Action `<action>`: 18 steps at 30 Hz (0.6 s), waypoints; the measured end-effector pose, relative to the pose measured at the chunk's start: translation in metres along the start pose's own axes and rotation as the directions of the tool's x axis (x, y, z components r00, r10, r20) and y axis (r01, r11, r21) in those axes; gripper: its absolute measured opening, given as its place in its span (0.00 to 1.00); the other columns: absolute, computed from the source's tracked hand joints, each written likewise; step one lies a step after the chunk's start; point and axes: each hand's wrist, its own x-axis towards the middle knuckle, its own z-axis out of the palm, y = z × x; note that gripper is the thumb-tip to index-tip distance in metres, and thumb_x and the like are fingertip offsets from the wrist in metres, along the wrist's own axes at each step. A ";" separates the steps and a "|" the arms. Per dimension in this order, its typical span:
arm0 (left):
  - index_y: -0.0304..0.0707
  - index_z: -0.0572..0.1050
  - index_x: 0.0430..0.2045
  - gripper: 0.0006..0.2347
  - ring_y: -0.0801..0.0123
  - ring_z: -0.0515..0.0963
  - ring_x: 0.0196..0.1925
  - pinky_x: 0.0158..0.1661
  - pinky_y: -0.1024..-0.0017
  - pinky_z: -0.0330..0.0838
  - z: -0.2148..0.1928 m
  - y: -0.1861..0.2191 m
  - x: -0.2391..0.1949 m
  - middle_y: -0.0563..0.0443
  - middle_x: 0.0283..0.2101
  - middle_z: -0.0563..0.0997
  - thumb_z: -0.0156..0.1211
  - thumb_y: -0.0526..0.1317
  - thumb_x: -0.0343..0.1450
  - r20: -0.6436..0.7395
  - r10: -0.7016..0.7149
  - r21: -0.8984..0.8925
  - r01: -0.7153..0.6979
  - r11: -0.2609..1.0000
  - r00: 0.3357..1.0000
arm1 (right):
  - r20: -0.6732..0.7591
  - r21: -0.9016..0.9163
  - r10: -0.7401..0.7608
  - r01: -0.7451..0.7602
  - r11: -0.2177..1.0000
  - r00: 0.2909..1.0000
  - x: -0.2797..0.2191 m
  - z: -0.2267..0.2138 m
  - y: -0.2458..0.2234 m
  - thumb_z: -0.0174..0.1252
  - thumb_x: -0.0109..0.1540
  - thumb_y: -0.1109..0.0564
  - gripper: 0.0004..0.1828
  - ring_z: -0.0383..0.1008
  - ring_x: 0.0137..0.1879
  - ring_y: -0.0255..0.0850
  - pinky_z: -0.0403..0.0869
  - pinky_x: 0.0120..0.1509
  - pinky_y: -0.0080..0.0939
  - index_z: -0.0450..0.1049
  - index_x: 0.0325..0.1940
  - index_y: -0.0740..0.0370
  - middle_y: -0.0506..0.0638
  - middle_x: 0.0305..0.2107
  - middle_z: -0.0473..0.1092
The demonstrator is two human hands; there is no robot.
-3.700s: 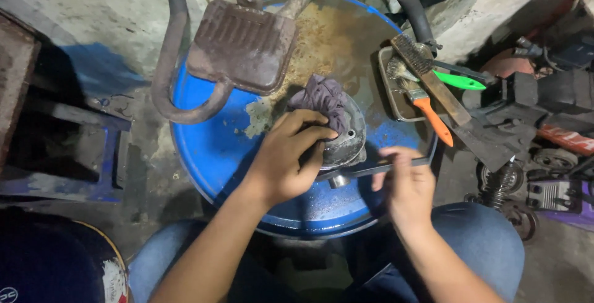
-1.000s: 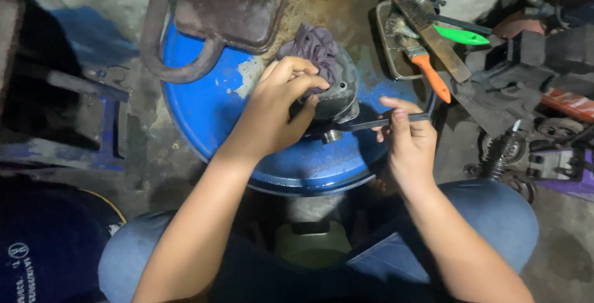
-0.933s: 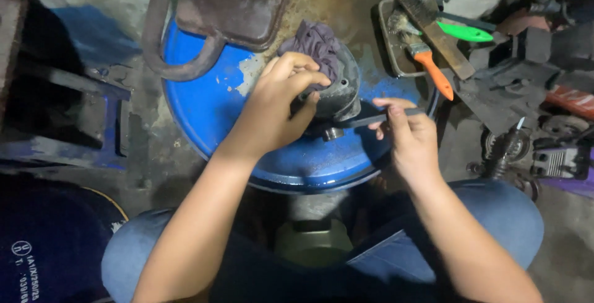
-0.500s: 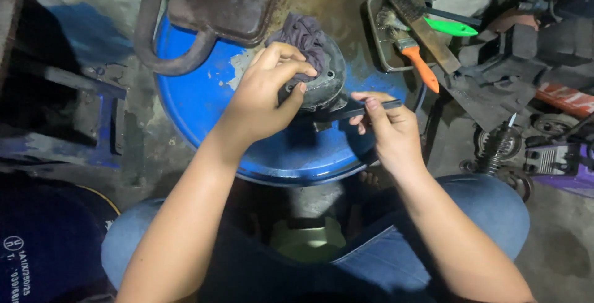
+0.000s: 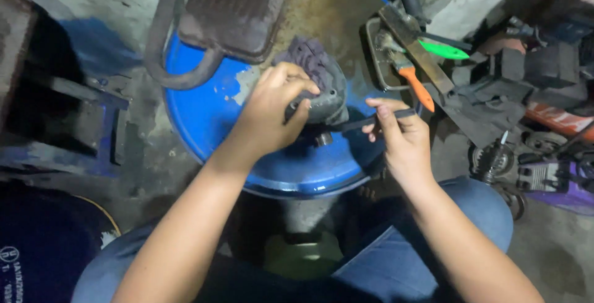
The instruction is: Cleaning and inspecting a motorcycle engine cylinder using a cloth and a wrench on a makeshift workbench.
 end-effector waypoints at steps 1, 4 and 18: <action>0.50 0.87 0.54 0.09 0.43 0.86 0.62 0.65 0.48 0.82 0.002 -0.001 0.000 0.49 0.59 0.82 0.61 0.45 0.85 0.002 -0.015 0.008 0.015 1.000 1.000 | 0.037 -0.029 0.025 -0.024 0.999 0.999 0.001 0.002 -0.001 0.58 0.86 0.60 0.14 0.83 0.33 0.42 0.83 0.40 0.39 0.89 0.65 0.66 0.63 0.32 0.84; 0.52 0.88 0.53 0.09 0.44 0.86 0.62 0.65 0.49 0.82 0.005 -0.006 0.001 0.50 0.58 0.82 0.61 0.45 0.85 0.001 -0.029 -0.001 0.029 1.000 1.000 | 0.085 -0.060 0.058 -0.053 0.997 0.995 0.001 0.010 -0.003 0.60 0.83 0.62 0.13 0.84 0.31 0.43 0.82 0.38 0.41 0.90 0.61 0.66 0.64 0.30 0.85; 0.43 0.88 0.51 0.09 0.46 0.89 0.55 0.60 0.52 0.86 -0.001 -0.011 0.002 0.48 0.55 0.82 0.59 0.36 0.85 -0.034 0.086 -0.111 -0.089 0.990 0.996 | -0.083 -0.058 0.073 -0.078 0.995 0.994 -0.009 0.017 -0.023 0.57 0.88 0.61 0.13 0.82 0.34 0.44 0.86 0.40 0.43 0.86 0.60 0.71 0.66 0.33 0.81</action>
